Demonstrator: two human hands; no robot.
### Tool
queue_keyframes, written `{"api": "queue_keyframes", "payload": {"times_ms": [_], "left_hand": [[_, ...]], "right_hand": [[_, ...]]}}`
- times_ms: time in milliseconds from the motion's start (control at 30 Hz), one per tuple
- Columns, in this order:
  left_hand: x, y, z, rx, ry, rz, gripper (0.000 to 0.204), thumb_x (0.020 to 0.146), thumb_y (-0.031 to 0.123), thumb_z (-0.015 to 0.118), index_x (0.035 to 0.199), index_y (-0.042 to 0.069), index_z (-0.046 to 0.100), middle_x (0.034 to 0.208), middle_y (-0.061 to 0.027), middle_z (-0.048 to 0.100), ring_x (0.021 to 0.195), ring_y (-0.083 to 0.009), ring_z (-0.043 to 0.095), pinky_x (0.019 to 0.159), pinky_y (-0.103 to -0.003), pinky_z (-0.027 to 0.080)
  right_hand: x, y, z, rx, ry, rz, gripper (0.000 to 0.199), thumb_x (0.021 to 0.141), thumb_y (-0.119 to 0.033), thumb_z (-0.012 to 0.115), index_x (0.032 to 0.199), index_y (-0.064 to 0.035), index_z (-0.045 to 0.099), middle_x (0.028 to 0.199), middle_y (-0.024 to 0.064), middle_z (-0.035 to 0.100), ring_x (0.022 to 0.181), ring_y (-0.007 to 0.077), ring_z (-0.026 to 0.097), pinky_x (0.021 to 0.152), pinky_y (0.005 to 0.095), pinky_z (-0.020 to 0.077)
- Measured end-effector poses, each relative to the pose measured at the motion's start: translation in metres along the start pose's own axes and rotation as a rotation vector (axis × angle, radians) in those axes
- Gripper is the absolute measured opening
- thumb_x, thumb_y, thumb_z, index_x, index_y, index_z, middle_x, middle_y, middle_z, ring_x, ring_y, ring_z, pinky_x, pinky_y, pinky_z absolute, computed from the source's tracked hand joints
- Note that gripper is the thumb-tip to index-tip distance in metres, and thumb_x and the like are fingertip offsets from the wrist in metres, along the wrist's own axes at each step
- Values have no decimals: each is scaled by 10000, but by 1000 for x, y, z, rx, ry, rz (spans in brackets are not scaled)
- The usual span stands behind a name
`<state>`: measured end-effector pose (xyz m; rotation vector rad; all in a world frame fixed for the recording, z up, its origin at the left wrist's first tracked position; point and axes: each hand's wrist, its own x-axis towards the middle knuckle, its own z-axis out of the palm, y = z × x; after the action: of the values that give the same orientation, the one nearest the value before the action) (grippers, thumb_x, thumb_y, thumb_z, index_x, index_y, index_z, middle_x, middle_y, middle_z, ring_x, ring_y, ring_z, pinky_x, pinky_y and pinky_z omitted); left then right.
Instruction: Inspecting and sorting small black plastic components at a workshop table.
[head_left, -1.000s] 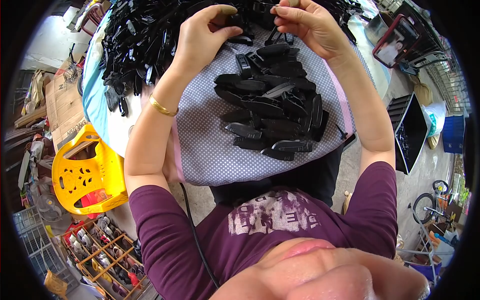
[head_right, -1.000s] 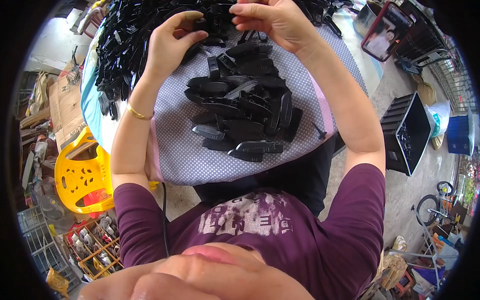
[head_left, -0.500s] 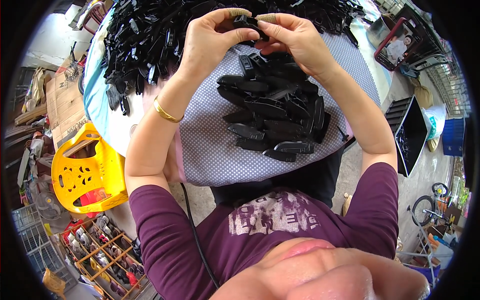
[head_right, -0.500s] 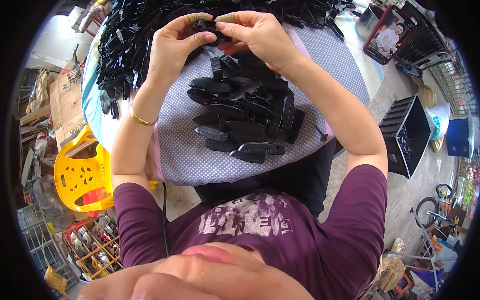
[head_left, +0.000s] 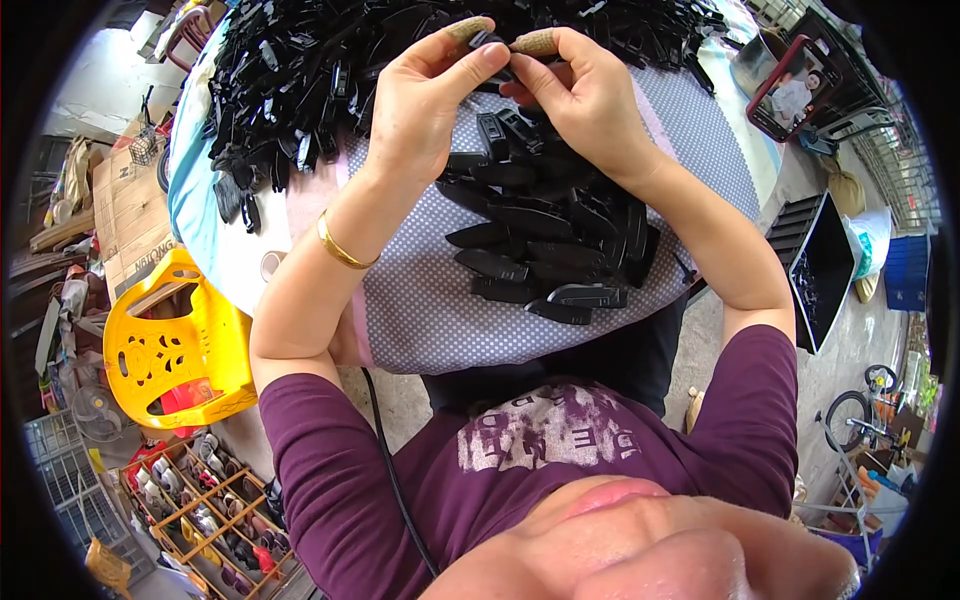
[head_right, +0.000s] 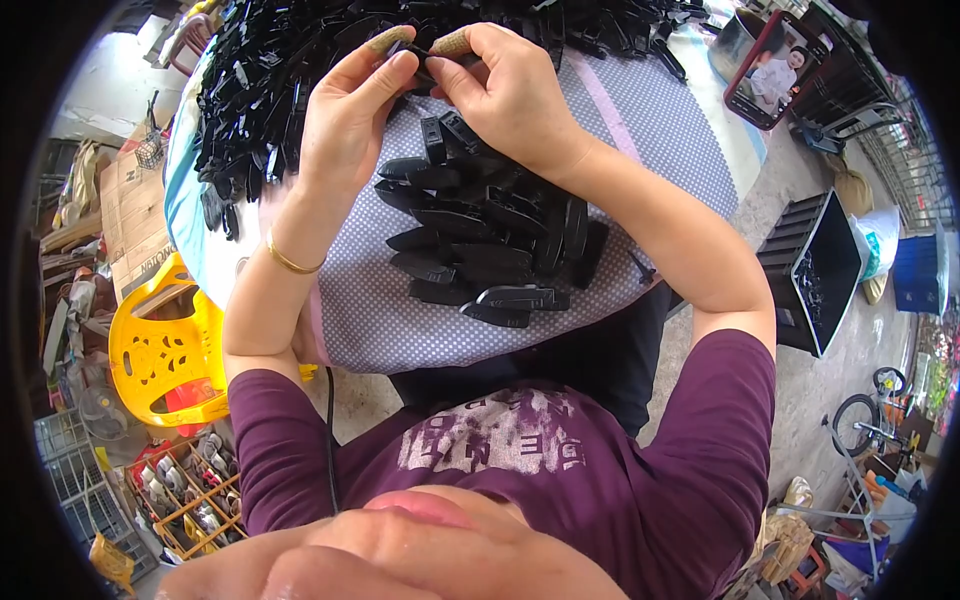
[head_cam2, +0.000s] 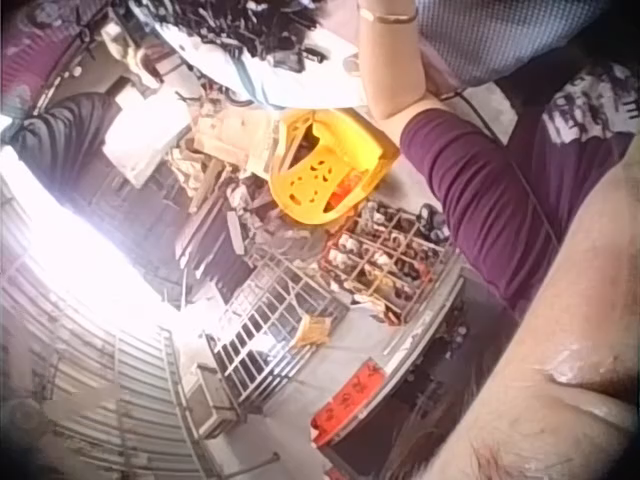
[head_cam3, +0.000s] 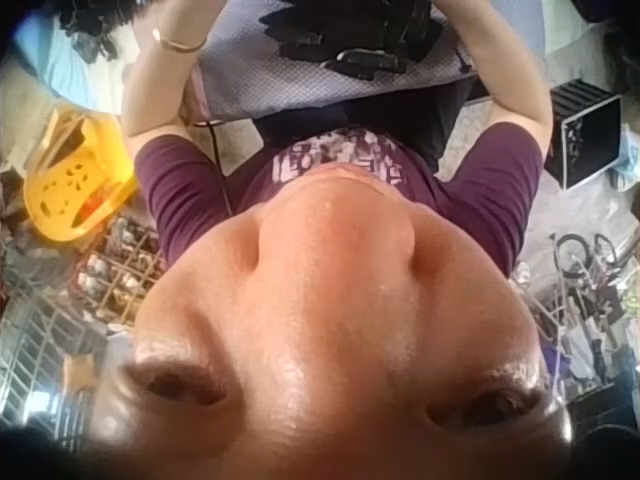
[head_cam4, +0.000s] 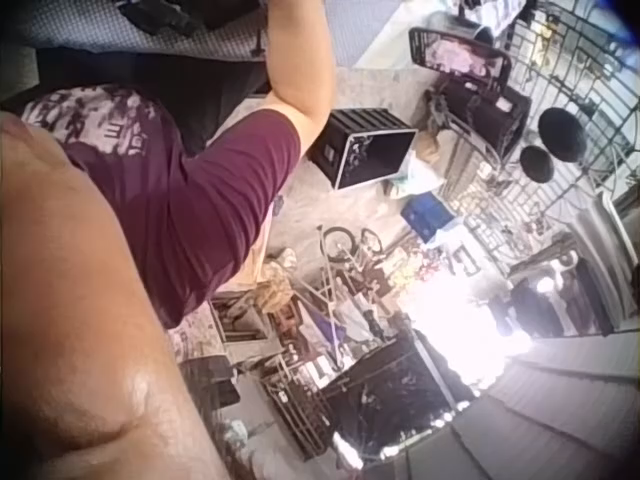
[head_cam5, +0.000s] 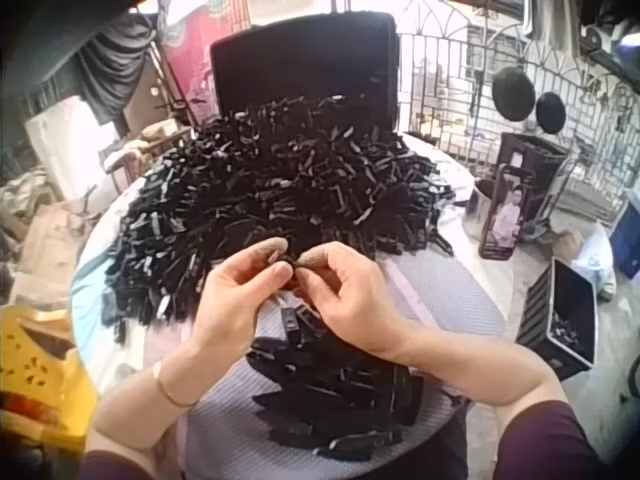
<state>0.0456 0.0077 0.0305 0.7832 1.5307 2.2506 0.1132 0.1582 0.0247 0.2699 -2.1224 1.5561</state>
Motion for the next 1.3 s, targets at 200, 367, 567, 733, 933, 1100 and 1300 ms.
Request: {"api": "queue_keyframes", "payload": {"times_ms": [200, 367, 567, 733, 933, 1100, 1300], "left_hand": [[-2, 9, -5, 164, -67, 50, 320, 834, 23, 635, 1151, 8, 595, 986, -77, 645, 886, -121, 614, 836, -232, 494], [-1, 10, -7, 87, 8, 28, 278, 847, 41, 623, 1122, 2, 614, 1015, -80, 648, 912, -128, 614, 847, -238, 488], [-3, 26, 3, 85, -82, 72, 219, 814, 4, 645, 1032, -20, 650, 941, -63, 651, 857, -104, 602, 800, -208, 483], [-2, 31, 5, 271, -218, 206, 204, 804, -21, 640, 1005, -9, 665, 886, -4, 609, 823, -85, 588, 773, -193, 471], [5, 26, -6, 314, -175, 140, 242, 858, -1, 585, 1096, -29, 614, 1004, -49, 620, 914, -103, 572, 869, -210, 441], [-6, 56, 5, 586, -433, 180, 323, 736, 31, 727, 1050, 34, 649, 792, 12, 602, 760, -56, 571, 693, -189, 473], [-3, 33, 3, 581, -509, 137, 257, 818, 194, 670, 998, 11, 655, 862, -32, 608, 683, -78, 574, 575, -209, 461]], "right_hand": [[2, -1, -6, -78, -3, -101, 166, 904, -84, 553, 1026, 29, 548, 884, 81, 642, 783, 142, 659, 711, 239, 550], [1, -3, -3, -150, 24, -115, 237, 883, -119, 600, 1067, 20, 548, 893, 63, 638, 789, 113, 645, 702, 216, 529], [6, -10, -14, -92, -303, 28, 309, 827, -213, 687, 1047, -11, 608, 800, -2, 615, 732, 57, 570, 646, 198, 464], [4, -8, -15, -371, -82, -411, 261, 753, -159, 735, 941, -3, 643, 756, 88, 630, 659, 140, 615, 592, 244, 488], [14, -10, -20, -412, -249, -210, 277, 777, -167, 719, 1001, -24, 643, 819, 76, 653, 742, 107, 620, 664, 234, 492], [40, -1, -73, -158, 22, 322, 241, 866, -215, 624, 906, 22, 643, 723, 40, 631, 599, 84, 558, 550, 238, 476], [31, 10, -68, -692, -160, -154, 178, 715, -80, 640, 890, -53, 663, 834, 105, 648, 726, 269, 611, 676, 321, 498]]}}
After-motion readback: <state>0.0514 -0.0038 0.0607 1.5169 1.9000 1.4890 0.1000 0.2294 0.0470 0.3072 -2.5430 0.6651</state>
